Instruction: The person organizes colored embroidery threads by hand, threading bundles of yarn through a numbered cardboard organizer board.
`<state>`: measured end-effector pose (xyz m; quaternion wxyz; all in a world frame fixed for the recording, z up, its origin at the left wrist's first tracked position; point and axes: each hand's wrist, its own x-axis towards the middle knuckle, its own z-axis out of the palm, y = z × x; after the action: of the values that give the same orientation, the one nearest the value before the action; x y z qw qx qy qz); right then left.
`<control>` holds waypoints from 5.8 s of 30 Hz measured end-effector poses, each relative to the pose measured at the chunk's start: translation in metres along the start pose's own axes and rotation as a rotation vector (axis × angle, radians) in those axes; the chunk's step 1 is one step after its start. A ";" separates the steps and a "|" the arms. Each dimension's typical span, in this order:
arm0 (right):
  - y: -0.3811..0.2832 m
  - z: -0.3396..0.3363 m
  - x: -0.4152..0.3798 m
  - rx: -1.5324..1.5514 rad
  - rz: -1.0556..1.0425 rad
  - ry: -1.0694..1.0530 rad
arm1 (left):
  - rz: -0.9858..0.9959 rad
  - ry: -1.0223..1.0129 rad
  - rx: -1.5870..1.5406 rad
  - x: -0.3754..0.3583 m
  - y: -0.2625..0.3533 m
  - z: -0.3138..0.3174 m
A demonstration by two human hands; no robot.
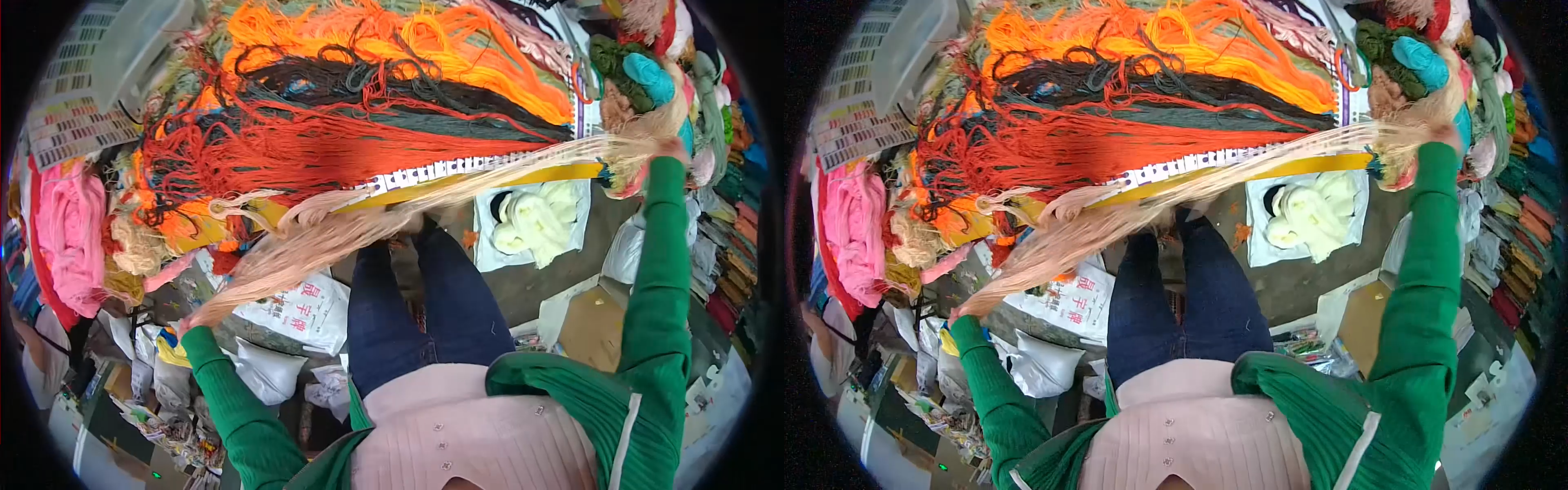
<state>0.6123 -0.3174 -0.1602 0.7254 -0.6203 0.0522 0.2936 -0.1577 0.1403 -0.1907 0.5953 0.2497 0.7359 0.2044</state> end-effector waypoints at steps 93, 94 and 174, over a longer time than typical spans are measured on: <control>0.256 0.257 -0.134 -0.630 0.056 -0.708 | 0.378 -0.644 0.852 -0.064 -0.046 0.300; 0.261 0.256 -0.134 -0.632 0.002 -0.675 | -0.032 -0.443 0.890 -0.056 -0.018 0.287; 0.029 0.342 -0.363 0.043 0.340 -0.707 | -0.080 -1.064 -0.578 -0.327 0.012 0.195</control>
<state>0.2011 -0.1286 0.0517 0.6526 -0.4481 -0.0925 0.6040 0.0889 -0.0496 0.0290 0.9325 0.1181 0.2607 0.2206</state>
